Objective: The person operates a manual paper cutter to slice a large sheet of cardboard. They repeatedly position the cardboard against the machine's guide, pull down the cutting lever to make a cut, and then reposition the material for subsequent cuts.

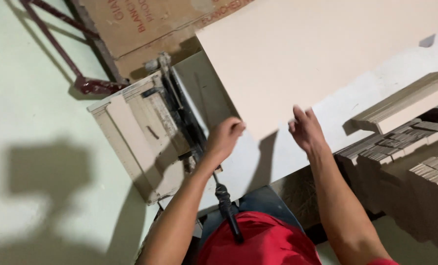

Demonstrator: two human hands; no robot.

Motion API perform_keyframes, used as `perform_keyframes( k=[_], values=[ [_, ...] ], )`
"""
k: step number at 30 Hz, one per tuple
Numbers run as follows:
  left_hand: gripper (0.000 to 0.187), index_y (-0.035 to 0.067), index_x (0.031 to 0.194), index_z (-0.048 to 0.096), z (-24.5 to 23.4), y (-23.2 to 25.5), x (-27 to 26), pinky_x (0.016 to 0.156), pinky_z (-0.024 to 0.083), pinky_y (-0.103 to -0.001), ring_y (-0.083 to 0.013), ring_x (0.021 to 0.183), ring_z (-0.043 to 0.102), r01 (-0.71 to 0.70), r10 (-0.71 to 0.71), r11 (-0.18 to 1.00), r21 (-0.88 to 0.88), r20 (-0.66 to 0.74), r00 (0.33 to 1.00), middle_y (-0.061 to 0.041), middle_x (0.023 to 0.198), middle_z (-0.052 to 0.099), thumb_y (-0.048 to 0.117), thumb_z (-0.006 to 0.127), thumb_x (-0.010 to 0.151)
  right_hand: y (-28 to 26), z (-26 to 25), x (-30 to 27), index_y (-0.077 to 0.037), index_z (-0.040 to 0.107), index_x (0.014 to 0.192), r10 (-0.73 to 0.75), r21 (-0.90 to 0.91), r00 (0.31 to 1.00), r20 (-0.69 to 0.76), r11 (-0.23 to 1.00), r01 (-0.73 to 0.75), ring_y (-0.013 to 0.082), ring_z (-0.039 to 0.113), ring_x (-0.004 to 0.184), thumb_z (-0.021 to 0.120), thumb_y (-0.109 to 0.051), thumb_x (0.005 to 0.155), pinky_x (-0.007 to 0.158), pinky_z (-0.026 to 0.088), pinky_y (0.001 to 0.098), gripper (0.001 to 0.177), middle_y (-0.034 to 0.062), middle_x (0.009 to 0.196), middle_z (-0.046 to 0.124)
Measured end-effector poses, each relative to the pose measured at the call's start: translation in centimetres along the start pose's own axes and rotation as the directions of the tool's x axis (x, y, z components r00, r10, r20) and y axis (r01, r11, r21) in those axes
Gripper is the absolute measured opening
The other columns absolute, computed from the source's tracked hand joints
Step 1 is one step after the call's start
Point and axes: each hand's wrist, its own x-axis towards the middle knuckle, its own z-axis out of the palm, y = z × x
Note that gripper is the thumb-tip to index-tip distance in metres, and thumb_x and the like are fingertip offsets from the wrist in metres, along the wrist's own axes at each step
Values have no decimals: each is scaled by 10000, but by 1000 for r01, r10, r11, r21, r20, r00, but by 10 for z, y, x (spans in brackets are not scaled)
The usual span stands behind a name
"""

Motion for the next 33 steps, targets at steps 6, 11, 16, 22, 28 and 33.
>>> perform_keyframes(
  k=[6, 11, 16, 22, 28, 33],
  values=[
    [304, 77, 1237, 679, -49, -91, -74, 872, 551, -470, -353, 1002, 710, 12, -71, 990, -140, -421, 904, -174, 1101, 731, 284, 539, 1063, 100, -50, -36, -167, 510, 1102, 81, -119, 996, -39, 989, -85, 200, 654, 548, 749, -243, 980, 497, 553, 276, 279, 14, 765, 533],
    [360, 144, 1319, 622, -42, -166, -104, 851, 566, -472, -301, 975, 713, 328, -315, 945, -15, -321, 893, -125, 1174, 714, 349, 537, 1034, 148, -44, -48, -116, 456, 1064, 157, -147, 988, 4, 977, -155, 241, 738, 603, 751, -253, 987, 572, 640, 315, 334, 114, 721, 680],
    [411, 184, 1393, 571, -34, -192, -88, 983, 526, -489, -319, 1154, 658, 304, -257, 944, 126, -295, 920, -137, 1357, 612, 384, 544, 1035, 151, 10, -69, -83, 519, 1041, 179, -181, 981, 75, 970, -164, 293, 774, 832, 726, -139, 974, 761, 662, 399, 225, 109, 863, 692],
    [583, 165, 1559, 388, -49, -144, -67, 1141, 316, -593, -431, 1459, 261, 128, -48, 923, 364, -222, 974, -223, 1540, 316, 287, 600, 1031, 153, 30, -55, -67, 528, 1070, 180, -296, 980, 90, 944, -146, 294, 761, 915, 717, -226, 995, 834, 648, 458, 257, 131, 961, 716],
    [907, 143, 1623, 233, -48, -127, -20, 1193, 119, -695, -510, 1522, 5, 158, -85, 860, 485, -170, 982, -311, 1646, 35, 352, 763, 918, 159, 31, -44, -72, 580, 1097, 181, -370, 979, 89, 919, -136, 263, 751, 885, 679, -251, 1022, 787, 655, 431, 218, 113, 971, 716],
    [1186, 162, 1643, 50, -26, -151, 16, 1144, 123, -781, -518, 1523, -23, 249, -188, 661, 708, -165, 968, -308, 1653, -61, 444, 840, 804, 156, 40, -41, -90, 616, 1107, 159, -414, 983, 89, 904, -108, 241, 761, 841, 659, -272, 1035, 747, 670, 404, 200, 102, 950, 733]
  ],
)
